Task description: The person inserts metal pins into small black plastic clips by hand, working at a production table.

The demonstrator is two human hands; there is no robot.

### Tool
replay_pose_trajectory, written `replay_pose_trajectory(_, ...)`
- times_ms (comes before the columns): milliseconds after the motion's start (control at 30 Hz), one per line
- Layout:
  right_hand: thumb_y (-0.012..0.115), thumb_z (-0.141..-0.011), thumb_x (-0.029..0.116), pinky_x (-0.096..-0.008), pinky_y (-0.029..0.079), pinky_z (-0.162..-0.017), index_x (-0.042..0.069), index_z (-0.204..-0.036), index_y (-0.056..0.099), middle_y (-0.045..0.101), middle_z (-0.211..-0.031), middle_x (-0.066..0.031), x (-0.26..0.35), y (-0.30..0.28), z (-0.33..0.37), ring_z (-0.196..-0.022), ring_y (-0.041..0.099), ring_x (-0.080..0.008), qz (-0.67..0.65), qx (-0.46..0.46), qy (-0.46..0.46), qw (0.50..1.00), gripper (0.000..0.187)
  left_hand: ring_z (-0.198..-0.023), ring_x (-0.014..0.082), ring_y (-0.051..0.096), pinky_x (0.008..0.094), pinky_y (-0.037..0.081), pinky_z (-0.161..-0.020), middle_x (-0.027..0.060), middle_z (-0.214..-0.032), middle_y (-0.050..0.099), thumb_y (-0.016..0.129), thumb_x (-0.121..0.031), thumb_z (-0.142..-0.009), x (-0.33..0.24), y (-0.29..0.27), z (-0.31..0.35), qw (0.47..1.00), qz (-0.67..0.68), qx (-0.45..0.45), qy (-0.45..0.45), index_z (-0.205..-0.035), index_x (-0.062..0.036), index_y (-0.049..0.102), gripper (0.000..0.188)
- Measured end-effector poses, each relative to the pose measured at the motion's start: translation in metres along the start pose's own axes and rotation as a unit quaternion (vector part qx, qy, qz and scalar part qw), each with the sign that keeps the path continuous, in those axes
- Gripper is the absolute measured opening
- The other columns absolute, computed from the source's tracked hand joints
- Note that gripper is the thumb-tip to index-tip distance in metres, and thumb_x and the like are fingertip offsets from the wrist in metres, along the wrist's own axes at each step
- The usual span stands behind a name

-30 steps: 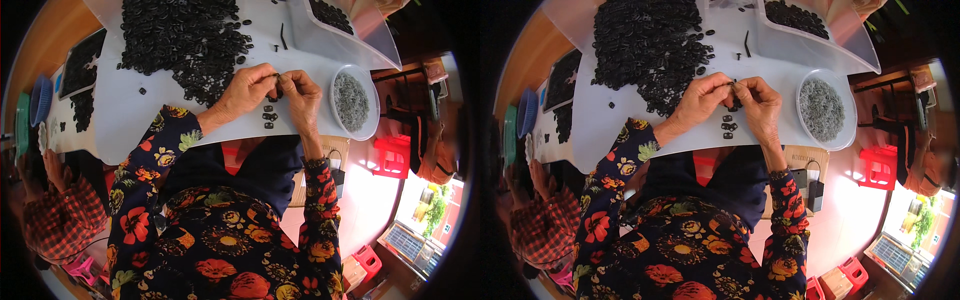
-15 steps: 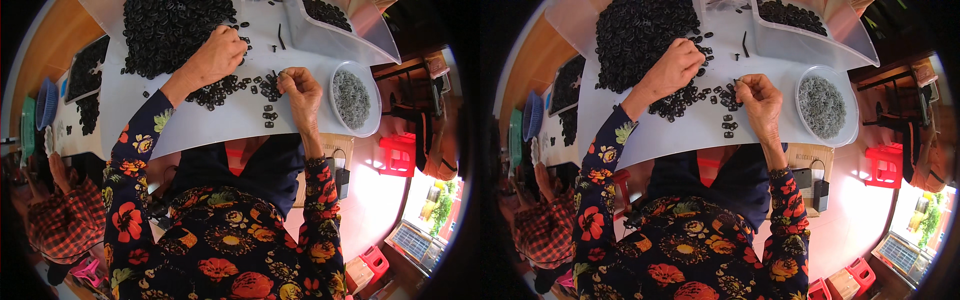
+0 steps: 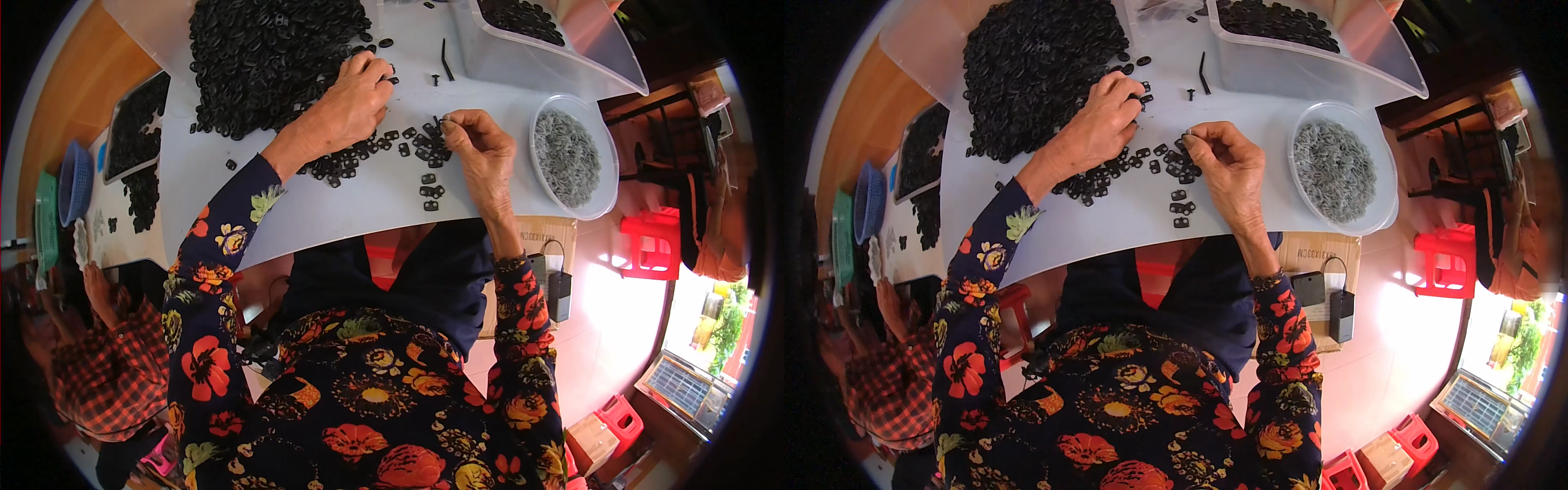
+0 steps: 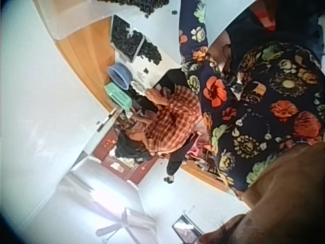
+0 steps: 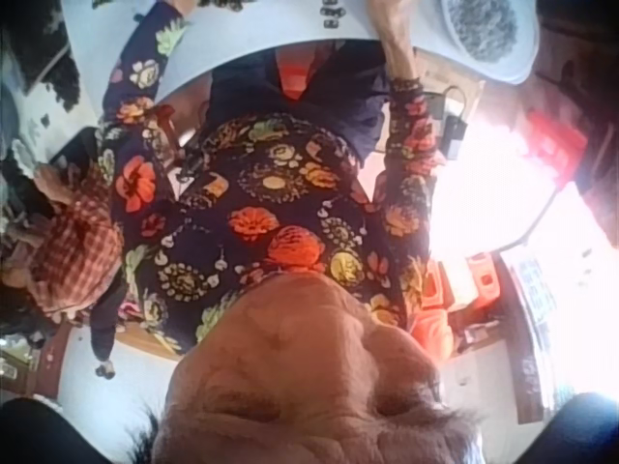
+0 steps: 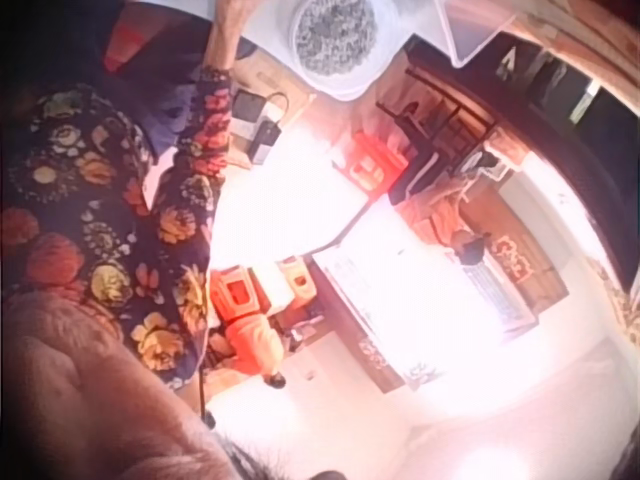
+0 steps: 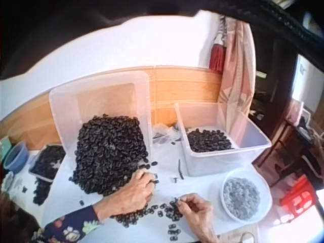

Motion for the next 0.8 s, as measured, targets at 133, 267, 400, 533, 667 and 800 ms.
replay_pose_trajectory(133, 0.063, -0.085, 0.0, -0.0196, 0.047, -0.07, -0.004, -0.091, 0.061, 0.062, -0.081, -0.0015, 0.001, 0.001, -0.001, -0.072, 0.055, -0.0056, -0.005, 0.012, -0.012, 1.0, 0.008, -0.11, 0.0305, 0.044, 0.0376, 0.04, -0.091, 0.0116, -0.108, 0.051, 0.065, 0.001, -0.073, -0.014, -0.008, -0.005, 0.999, 0.003, -0.033, 0.03, -0.082, 0.003, 0.055, 0.014)
replay_pose_trajectory(267, 0.061, -0.086, 0.0, -0.0205, 0.049, -0.069, -0.004, -0.091, 0.061, 0.062, -0.082, -0.0028, 0.002, 0.005, 0.001, -0.072, 0.058, -0.0073, -0.01, 0.02, 0.01, 1.0, 0.007, -0.086, 0.016, 0.054, 0.0282, 0.044, -0.076, 0.0016, -0.088, 0.058, 0.066, -0.009, -0.081, 0.011, -0.007, -0.008, 0.942, 0.276, -0.042, -0.187, -0.083, -0.001, 0.061, 0.009)
replay_pose_trajectory(400, 0.06, -0.087, 0.002, -0.0212, 0.05, -0.069, -0.004, -0.092, 0.06, 0.063, -0.083, -0.0035, 0.006, 0.008, 0.0, -0.073, 0.06, -0.0085, -0.016, 0.037, 0.001, 0.999, 0.007, -0.077, 0.0078, 0.056, 0.0227, 0.044, -0.07, -0.0021, -0.083, 0.059, 0.062, -0.018, -0.088, 0.008, 0.029, -0.002, 0.761, 0.582, -0.03, -0.285, -0.091, -0.0027, 0.065, 0.016)
replay_pose_trajectory(533, 0.06, -0.088, 0.003, -0.0222, 0.05, -0.071, -0.004, -0.094, 0.06, 0.063, -0.085, -0.0037, 0.002, 0.005, -0.002, -0.074, 0.061, -0.0096, -0.025, 0.026, 0.003, 0.999, 0.009, -0.078, 0.0093, 0.056, 0.0234, 0.045, -0.072, 0.0011, -0.08, 0.059, 0.058, -0.018, -0.09, -0.007, 0.043, 0.003, 0.696, 0.652, -0.004, -0.302, -0.095, -0.0007, 0.064, 0.019)
replay_pose_trajectory(667, 0.061, -0.088, 0.003, -0.022, 0.049, -0.069, -0.004, -0.097, 0.061, 0.062, -0.084, -0.0021, 0.002, -0.005, -0.004, -0.074, 0.059, -0.0089, -0.038, -0.02, -0.015, 0.999, 0.011, -0.076, 0.0105, 0.057, 0.0243, 0.044, -0.071, 0.004, -0.082, 0.062, 0.056, -0.021, -0.09, -0.013, 0.049, 0.003, 0.708, 0.647, 0.042, -0.279, -0.087, -0.0027, 0.065, 0.021)
replay_pose_trajectory(800, 0.061, -0.087, 0.001, -0.0208, 0.047, -0.067, -0.004, -0.1, 0.061, 0.061, -0.084, -0.001, -0.002, -0.008, -0.004, -0.073, 0.056, -0.0069, -0.028, -0.011, -0.032, 0.999, 0.013, -0.076, 0.0116, 0.057, 0.0244, 0.045, -0.071, 0.0044, -0.08, 0.062, 0.055, -0.022, -0.091, -0.015, 0.048, 0.001, 0.69, 0.658, 0.017, -0.3, -0.086, -0.0025, 0.065, 0.022)
Point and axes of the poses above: each hand's wrist, its own z-axis away from the middle knuckle, its own y-axis out of the palm, x = y × z, the point moved 9 cm from there along -z, towards the middle knuckle
